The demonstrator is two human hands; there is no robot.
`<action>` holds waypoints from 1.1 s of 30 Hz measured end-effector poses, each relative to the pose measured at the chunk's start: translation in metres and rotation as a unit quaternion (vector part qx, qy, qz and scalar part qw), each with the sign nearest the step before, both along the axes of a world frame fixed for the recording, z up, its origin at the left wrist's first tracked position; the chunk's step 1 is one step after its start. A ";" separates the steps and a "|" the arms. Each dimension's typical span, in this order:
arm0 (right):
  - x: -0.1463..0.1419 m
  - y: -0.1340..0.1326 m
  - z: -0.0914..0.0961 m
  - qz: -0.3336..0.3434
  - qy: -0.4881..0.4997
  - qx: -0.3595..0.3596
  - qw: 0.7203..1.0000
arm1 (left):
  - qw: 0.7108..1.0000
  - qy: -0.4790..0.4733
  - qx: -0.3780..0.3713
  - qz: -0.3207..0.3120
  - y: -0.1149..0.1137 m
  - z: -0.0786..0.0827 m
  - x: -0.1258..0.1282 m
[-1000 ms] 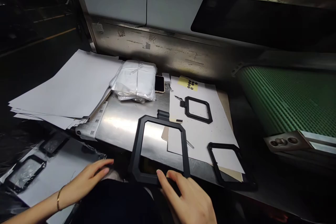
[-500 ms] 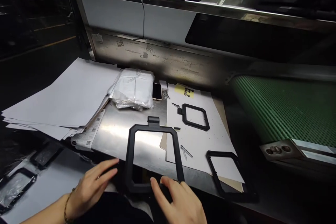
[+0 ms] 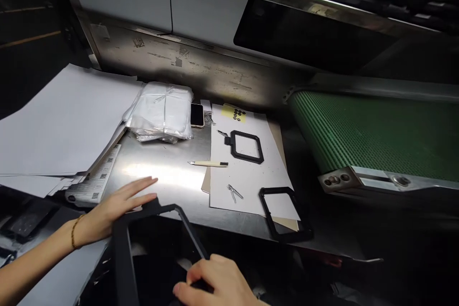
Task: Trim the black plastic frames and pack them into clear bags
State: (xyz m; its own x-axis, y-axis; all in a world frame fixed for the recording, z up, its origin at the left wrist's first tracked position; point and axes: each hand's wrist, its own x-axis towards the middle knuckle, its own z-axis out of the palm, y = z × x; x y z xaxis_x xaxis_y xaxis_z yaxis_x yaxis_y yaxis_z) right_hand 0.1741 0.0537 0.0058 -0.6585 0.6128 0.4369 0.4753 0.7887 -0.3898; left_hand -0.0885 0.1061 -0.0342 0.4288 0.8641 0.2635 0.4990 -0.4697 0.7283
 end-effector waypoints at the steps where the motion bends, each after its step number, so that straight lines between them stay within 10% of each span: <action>1: 0.006 0.002 0.002 0.003 0.012 -0.052 0.999 | 0.995 -0.015 -0.094 -0.020 -0.005 0.001 0.002; 3: 0.015 0.009 0.007 0.001 0.042 -0.180 0.983 | 0.953 -0.034 -0.296 -0.060 -0.021 0.000 0.006; 6: 0.029 0.029 0.001 -0.024 0.063 -0.332 0.941 | 0.816 -0.080 -0.566 -0.093 -0.050 -0.010 0.014; 10: 0.051 0.060 -0.054 -0.261 0.072 -0.240 0.932 | 0.682 -0.260 -0.683 -0.032 -0.072 -0.020 0.035; 15: 0.080 0.083 -0.130 -0.431 0.079 -0.135 0.888 | 0.684 -0.397 -0.605 0.087 -0.059 0.000 0.065; 19: 0.089 0.080 -0.145 -0.432 0.104 -0.164 0.881 | 0.726 -0.401 -0.549 0.103 -0.045 0.016 0.072; 28: 0.063 0.076 -0.073 -0.362 0.301 -0.429 0.771 | 0.746 -0.407 -0.522 0.073 -0.048 0.020 0.070; 33: 0.035 0.068 -0.013 -0.239 0.449 -0.624 0.594 | 0.731 -0.407 -0.542 0.083 -0.052 0.025 0.071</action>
State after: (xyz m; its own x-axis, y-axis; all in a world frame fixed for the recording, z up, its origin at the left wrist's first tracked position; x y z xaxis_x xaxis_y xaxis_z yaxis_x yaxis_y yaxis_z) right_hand 0.2093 0.1217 -0.0068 -0.1252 0.8512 -0.5097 -0.3121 -0.5215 -0.7941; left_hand -0.0174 0.0545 -0.0094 0.3762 0.7767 -0.5052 -0.3212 0.6207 0.7152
